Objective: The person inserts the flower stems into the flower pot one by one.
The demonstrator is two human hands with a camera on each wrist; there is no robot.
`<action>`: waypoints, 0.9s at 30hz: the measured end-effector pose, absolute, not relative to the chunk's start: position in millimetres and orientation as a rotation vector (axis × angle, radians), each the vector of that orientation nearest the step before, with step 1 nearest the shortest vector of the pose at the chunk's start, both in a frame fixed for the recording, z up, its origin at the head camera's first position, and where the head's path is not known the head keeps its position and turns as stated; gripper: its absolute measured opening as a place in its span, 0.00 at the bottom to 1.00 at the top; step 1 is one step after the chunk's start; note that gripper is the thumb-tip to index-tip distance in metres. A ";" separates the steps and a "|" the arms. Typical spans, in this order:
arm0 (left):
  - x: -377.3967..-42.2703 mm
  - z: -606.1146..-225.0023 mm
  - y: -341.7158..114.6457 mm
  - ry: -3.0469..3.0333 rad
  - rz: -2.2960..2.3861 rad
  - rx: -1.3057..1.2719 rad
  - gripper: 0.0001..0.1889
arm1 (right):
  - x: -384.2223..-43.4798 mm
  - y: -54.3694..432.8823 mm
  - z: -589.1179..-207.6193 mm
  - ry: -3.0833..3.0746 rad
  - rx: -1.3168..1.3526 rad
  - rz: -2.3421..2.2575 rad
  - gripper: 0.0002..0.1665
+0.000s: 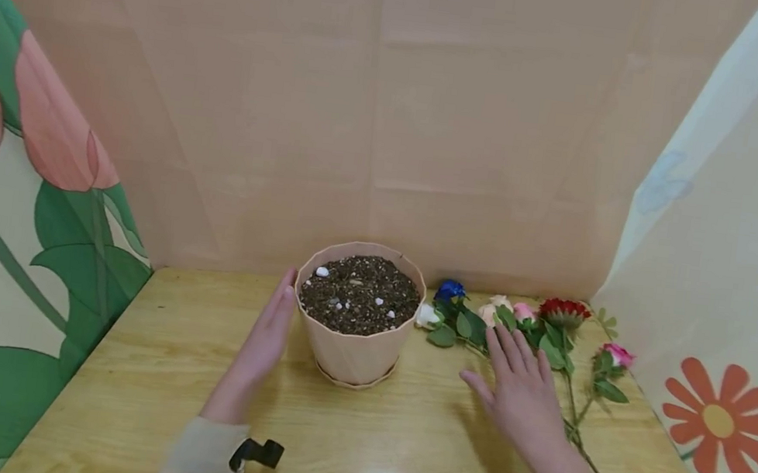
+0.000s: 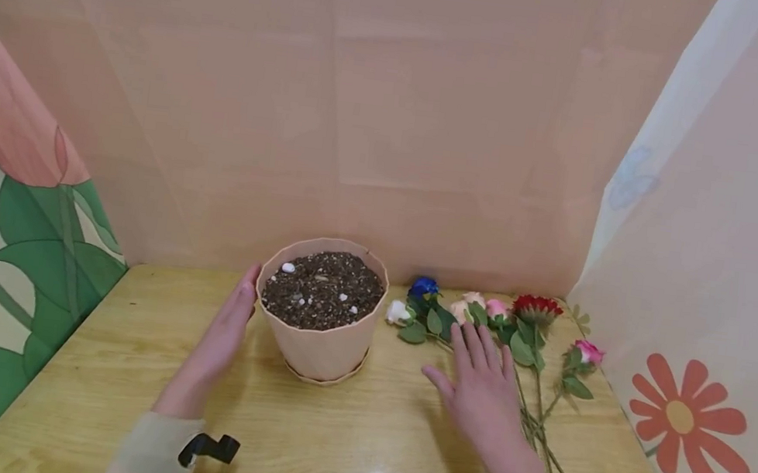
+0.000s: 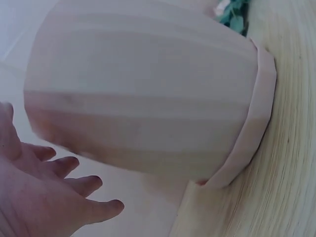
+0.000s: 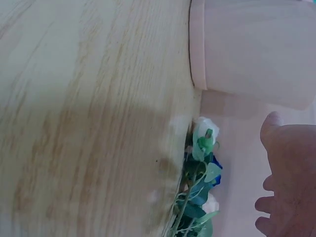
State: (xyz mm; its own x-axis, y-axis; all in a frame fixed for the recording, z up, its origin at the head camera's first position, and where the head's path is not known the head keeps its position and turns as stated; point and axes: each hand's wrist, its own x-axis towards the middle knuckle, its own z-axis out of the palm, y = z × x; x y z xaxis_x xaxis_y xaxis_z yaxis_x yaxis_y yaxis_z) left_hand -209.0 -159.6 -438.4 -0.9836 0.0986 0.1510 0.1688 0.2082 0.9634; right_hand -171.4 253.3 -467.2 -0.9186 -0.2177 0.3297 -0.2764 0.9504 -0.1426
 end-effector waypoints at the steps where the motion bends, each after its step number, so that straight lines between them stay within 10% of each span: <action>1: -209.6 -438.7 -157.8 -2.391 -1.933 -0.259 0.35 | -171.7 254.3 -467.6 -2.798 0.357 0.267 0.55; 27: -230.1 -448.5 -139.8 -2.254 -2.119 -0.190 0.33 | -183.1 284.2 -489.6 -2.756 0.344 0.293 0.49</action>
